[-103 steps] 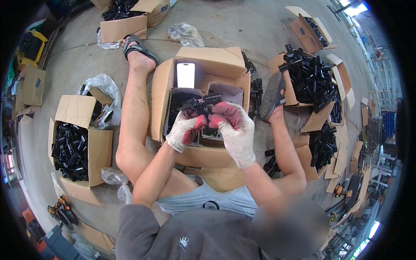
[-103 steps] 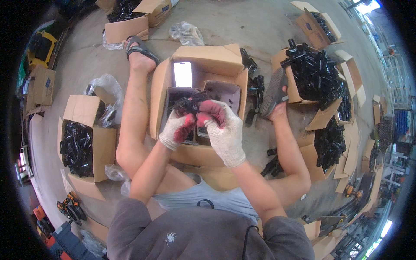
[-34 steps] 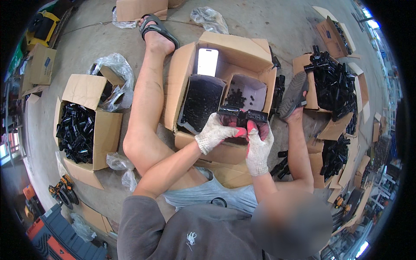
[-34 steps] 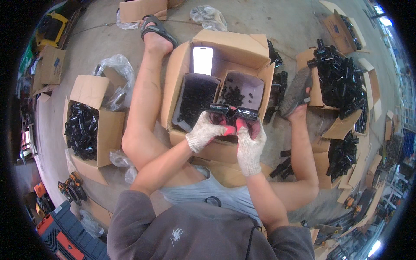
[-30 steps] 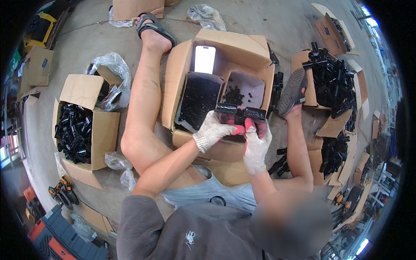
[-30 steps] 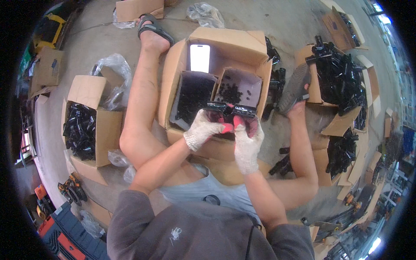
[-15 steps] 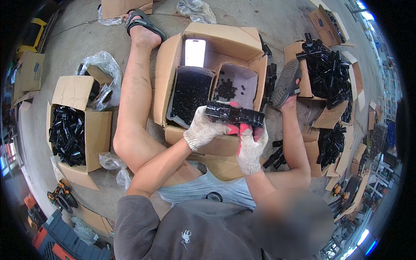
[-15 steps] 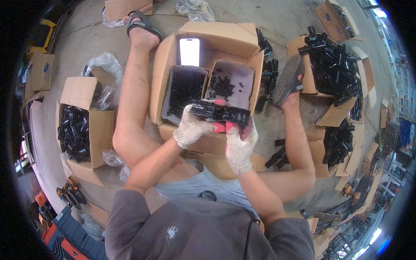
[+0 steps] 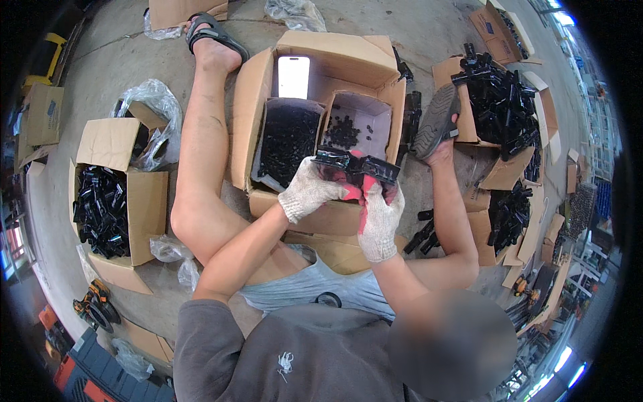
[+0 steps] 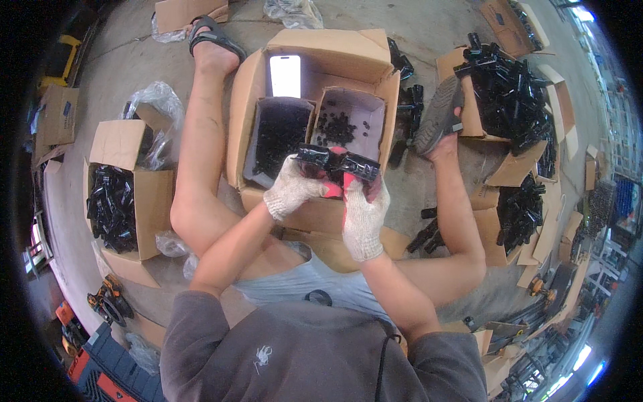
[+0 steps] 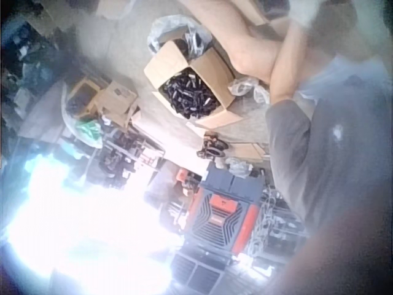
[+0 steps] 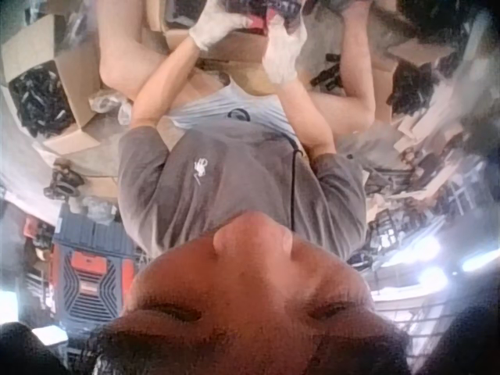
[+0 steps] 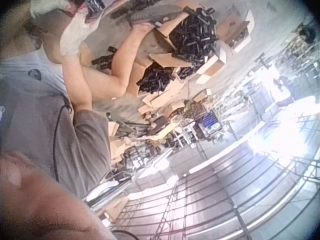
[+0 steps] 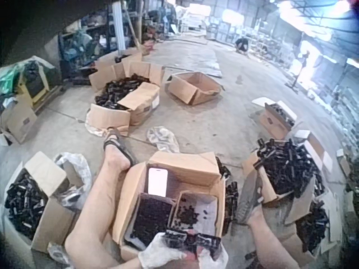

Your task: The person sits on the floor among several cardboard boxes containing black metal components and smaller fasteners. They pick up two black metal parts, retrieve fasteners from a smaller container, and join the components together by hand.

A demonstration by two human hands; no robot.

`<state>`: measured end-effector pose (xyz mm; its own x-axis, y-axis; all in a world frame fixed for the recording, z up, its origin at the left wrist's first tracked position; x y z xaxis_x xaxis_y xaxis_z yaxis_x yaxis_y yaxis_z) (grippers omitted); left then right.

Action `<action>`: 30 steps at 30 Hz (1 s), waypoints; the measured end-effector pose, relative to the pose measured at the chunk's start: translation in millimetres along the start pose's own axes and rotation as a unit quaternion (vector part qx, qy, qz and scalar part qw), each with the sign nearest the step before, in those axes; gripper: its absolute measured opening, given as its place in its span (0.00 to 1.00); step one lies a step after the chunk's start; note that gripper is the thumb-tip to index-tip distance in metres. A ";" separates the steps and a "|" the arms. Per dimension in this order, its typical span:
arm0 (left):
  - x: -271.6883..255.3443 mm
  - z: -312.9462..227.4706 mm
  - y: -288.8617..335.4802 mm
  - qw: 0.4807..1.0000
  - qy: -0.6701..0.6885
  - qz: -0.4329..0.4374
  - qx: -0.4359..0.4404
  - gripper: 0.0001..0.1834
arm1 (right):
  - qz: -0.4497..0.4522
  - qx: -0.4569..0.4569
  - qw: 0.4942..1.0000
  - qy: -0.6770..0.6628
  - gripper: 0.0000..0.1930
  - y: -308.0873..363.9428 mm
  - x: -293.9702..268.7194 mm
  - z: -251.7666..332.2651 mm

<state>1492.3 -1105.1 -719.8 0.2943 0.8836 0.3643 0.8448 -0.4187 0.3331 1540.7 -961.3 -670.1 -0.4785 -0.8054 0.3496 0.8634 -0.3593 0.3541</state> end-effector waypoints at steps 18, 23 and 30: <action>-0.5 -6.6 2.5 0.998 0.030 0.054 0.002 0.34 | 0.092 -0.086 0.989 0.080 0.17 7.6 -13.5 9.1; 4.3 -23.4 4.9 0.999 0.029 0.041 -0.007 0.31 | 0.146 -0.191 0.942 0.236 0.15 -7.2 -15.6 22.3; -0.1 -9.8 1.6 1.000 0.014 0.018 0.007 0.30 | 0.170 -0.197 0.920 0.294 0.14 -9.9 -9.0 35.6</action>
<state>1489.2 -1107.9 -710.7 0.3127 0.8617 0.3996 0.8396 -0.4475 0.3079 1530.7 -933.7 -645.9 -0.1007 -0.9768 -0.1890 0.9935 -0.0886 -0.0714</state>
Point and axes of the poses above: each hand's wrist, its own y-axis away from the middle knuckle, its own x-axis out of the palm, z = x × y, the point moved 2 cm from there along -y, towards the middle knuckle, and after that the axes turned 11 degrees about -y, right-handed, at the moved point
